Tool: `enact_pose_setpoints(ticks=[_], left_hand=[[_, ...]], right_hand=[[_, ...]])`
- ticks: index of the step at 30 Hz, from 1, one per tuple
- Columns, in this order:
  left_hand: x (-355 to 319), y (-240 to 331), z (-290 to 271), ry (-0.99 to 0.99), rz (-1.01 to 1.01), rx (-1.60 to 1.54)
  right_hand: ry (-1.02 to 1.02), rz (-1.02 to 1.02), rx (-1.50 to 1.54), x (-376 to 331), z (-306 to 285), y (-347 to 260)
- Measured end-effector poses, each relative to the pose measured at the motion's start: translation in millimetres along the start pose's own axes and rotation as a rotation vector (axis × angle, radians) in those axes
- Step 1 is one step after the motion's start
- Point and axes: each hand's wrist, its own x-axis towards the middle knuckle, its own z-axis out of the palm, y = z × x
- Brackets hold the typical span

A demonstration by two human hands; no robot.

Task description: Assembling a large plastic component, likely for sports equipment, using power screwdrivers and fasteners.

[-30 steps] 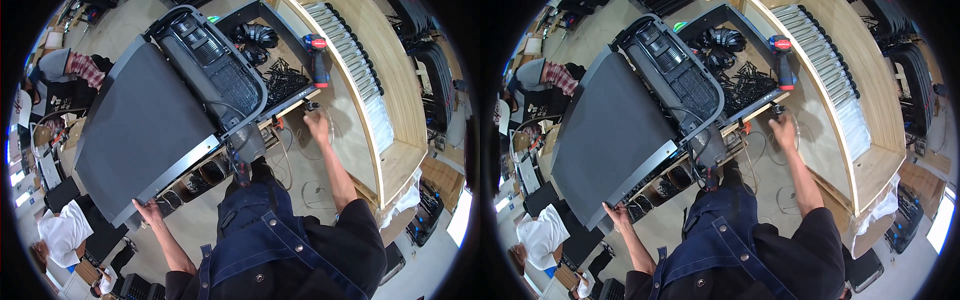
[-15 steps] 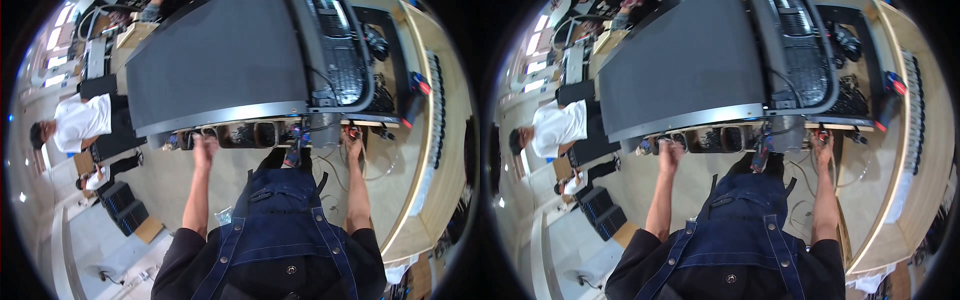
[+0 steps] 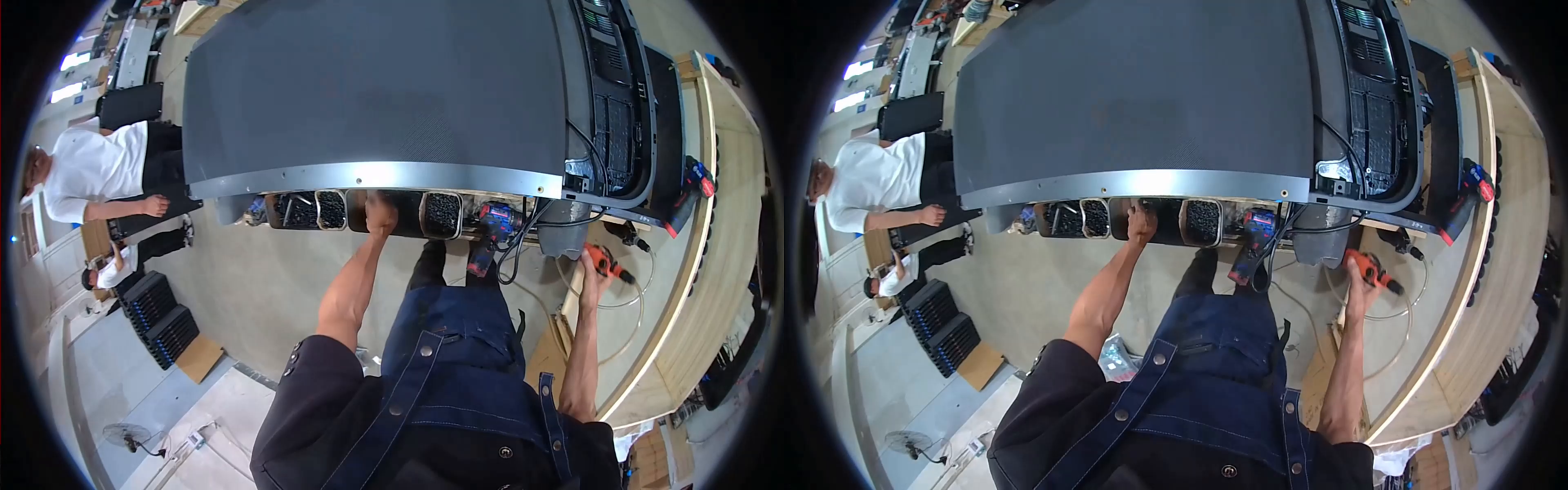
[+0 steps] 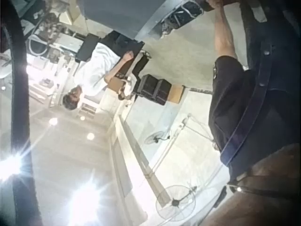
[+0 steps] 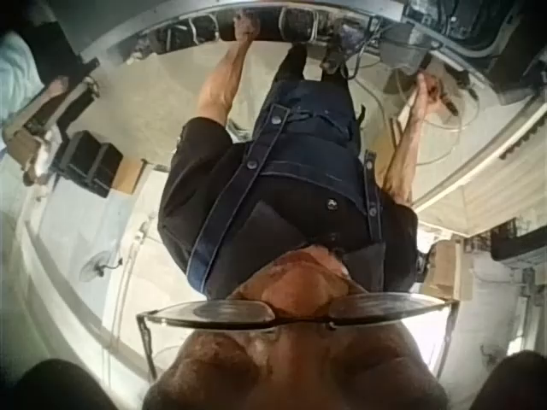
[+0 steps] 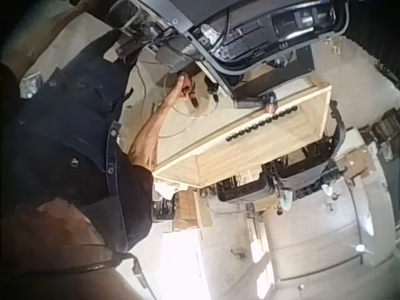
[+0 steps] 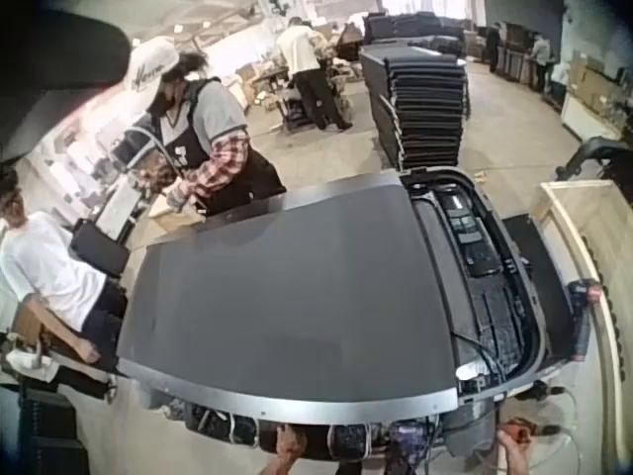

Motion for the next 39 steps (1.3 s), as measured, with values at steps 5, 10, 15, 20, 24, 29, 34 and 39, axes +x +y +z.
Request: enact_pose_setpoints(ticks=[5,10,15,20,24,29,34,39], left_hand=[[-36.8,99.8,-11.2,-0.093,-0.128,-0.035],[-25.3,49.4,-47.7,-0.306,0.055,-0.312],[-8.9,-2.5,-31.8,-0.299,0.153,-0.516],[3.6,-12.8,-47.8,-0.590,0.056,-0.970],[9.3,-15.6,-81.6,-0.906,-0.034,-1.311],[15.3,-21.5,-102.6,-1.145,-0.131,-1.463],[20.6,-12.2,-95.3,-0.966,-0.197,-1.399],[9.8,-11.4,-97.1,-0.915,-0.176,-1.440]], right_hand=[[0.126,-0.021,-0.064,-92.2,-25.0,-48.9],[0.143,0.059,0.074,-137.2,-18.7,-46.4],[0.107,0.048,0.167,-161.0,13.9,-72.0],[0.127,-0.025,0.284,-192.3,30.5,-105.9],[0.137,-0.080,0.326,-213.2,23.2,-123.0],[0.120,-0.148,0.512,-249.6,29.5,-172.4],[0.159,-0.193,0.772,-255.7,41.6,-201.9],[0.191,-0.255,0.891,-270.8,56.4,-224.9]])
